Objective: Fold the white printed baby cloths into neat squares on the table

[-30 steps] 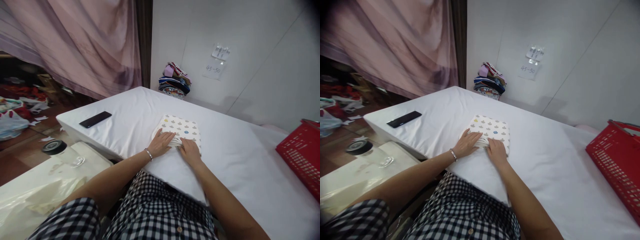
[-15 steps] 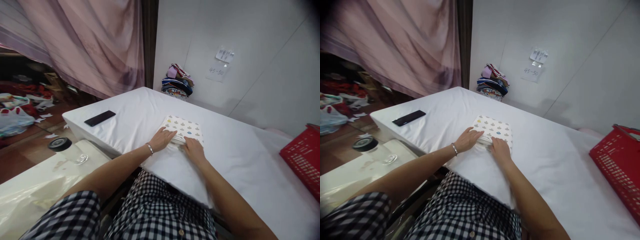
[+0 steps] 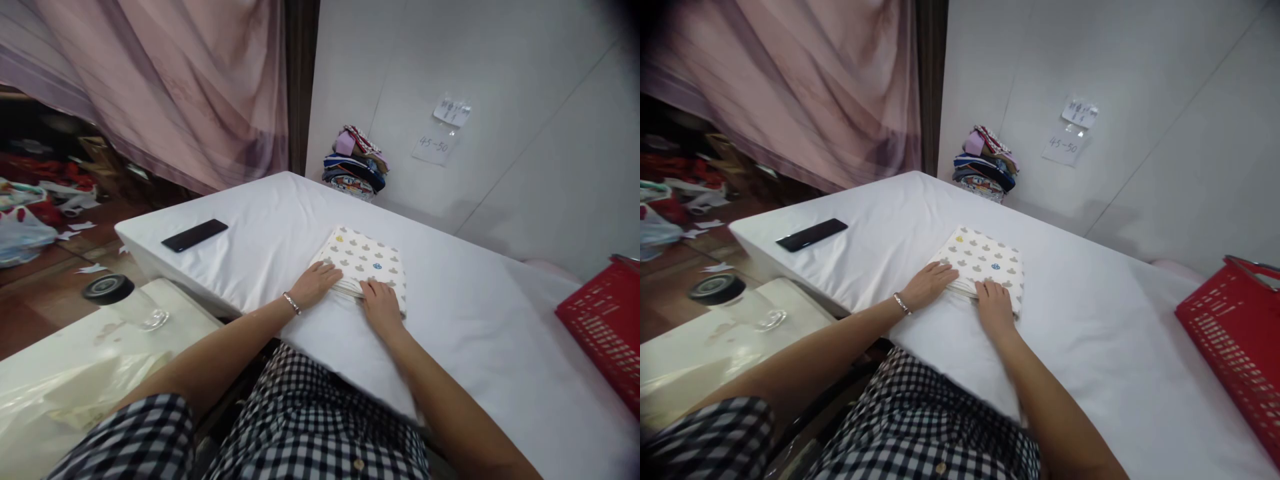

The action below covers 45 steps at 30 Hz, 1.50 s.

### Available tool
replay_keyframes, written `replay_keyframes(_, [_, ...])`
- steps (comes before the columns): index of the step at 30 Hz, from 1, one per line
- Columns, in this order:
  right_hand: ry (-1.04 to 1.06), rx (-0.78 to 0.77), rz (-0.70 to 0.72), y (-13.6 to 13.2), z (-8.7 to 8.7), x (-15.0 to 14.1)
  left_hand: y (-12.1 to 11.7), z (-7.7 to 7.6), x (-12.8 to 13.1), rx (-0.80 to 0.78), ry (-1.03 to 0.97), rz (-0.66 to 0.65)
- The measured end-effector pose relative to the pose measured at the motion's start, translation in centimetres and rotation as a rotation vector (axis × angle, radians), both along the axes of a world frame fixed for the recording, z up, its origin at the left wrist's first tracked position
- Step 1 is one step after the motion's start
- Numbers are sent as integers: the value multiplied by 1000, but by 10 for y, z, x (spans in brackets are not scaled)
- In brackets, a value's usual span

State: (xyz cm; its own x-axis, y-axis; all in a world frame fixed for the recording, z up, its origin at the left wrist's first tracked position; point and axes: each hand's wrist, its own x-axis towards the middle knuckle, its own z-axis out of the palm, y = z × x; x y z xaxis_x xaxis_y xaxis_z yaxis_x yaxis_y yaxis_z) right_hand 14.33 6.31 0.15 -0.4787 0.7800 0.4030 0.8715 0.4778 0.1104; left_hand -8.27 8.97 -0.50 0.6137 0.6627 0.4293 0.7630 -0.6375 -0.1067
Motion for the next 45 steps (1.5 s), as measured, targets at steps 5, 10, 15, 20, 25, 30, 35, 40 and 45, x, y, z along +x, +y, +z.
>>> replay_keyframes(5, [-3,5,-4,-1,2,0,0,8,1,-21,-1,24])
replay_keyframes(10, [-8,-9,15,-5,4,3,-5,8,1,-40,-40,34])
replay_keyframes(15, [33,1,1,-17,6,24,-7,9,-1,-80,-66,47])
replay_keyframes(20, [20,39,11,-32,-1,47,-5,6,-3,-87,-79,31])
replay_keyframes(25, [44,-47,-3,-35,-3,56,-6,5,-2,-112,-117,39])
replay_keyframes(30, [120,-85,-3,-28,-11,66,-10,5,-5,-151,-166,40])
replay_keyframes(35, [216,-126,38,-27,-20,69,-16,9,-8,-246,-240,39])
replay_keyframes(40, [291,-161,18,-29,-22,66,-17,20,3,-247,-331,74])
replay_keyframes(45, [310,-173,12,-29,-22,66,-12,22,20,-182,-344,10])
